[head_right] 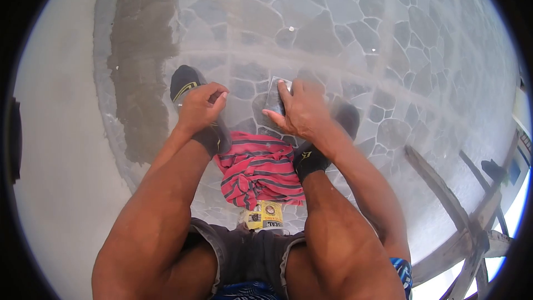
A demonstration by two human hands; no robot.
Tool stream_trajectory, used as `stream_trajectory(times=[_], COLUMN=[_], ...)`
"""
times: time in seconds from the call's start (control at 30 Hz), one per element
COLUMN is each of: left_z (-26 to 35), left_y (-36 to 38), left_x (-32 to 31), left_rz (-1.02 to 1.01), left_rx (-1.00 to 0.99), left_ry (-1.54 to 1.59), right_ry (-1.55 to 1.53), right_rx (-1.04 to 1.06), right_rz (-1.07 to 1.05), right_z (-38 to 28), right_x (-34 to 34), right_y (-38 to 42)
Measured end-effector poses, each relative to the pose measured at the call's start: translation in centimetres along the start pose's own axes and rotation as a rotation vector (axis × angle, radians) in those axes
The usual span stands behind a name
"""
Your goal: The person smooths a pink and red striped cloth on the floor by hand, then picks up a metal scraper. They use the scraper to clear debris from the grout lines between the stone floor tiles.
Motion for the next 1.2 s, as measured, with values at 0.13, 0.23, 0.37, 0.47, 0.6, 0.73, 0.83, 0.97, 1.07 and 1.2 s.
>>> stream_trajectory(times=[0.13,0.23,0.37,0.47,0.6,0.73,0.83,0.97,1.07,1.2], left_z=[0.2,0.4,0.3,0.4,0.1,0.2,0.1,0.0,0.4,0.0], left_y=[0.0,0.1,-0.1,0.0,0.0,0.1,-0.1,0.2,0.0,0.0], left_x=[0.1,0.3,0.2,0.2,0.0,0.2,0.4,0.1,0.3,0.2], left_rz=[0.002,0.007,0.005,0.01,0.042,0.005,0.015,0.025,0.032,0.04], left_rx=[-0.001,-0.014,-0.032,-0.013,-0.055,-0.056,-0.056,-0.041,-0.031,-0.058], left_ry=[-0.009,-0.015,-0.04,-0.008,-0.006,-0.025,-0.006,-0.006,0.025,0.005], right_ry=[0.024,0.022,0.051,0.107,0.058,0.068,0.083,0.064,0.11,0.097], right_rx=[-0.03,-0.08,-0.114,-0.086,-0.105,-0.1,-0.087,-0.136,-0.096,-0.123], right_rz=[-0.071,-0.13,-0.084,-0.057,-0.04,0.0,-0.045,-0.007,0.006,-0.05], right_z=[-1.2,-1.6,-1.2,-1.9,-2.2,-1.7,-2.2,-1.4,-1.6,-1.4], right_x=[-1.4,-1.8,-2.1,-2.1,-2.7,-2.4,-2.2,-2.5,-2.5,-2.1], right_y=[-0.6,-0.5,-2.1,-1.8,-1.1,-2.1,-1.6,-2.3,-2.4,-2.4])
Point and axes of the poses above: each hand's wrist, its own y-axis away from the middle knuckle, its own x-axis out of the back of the hand, z = x × y, the point moved 2 cm from there along -y, towards the middle knuckle, and after that the axes turned 9 degrees about z, right-handed, at the moved point
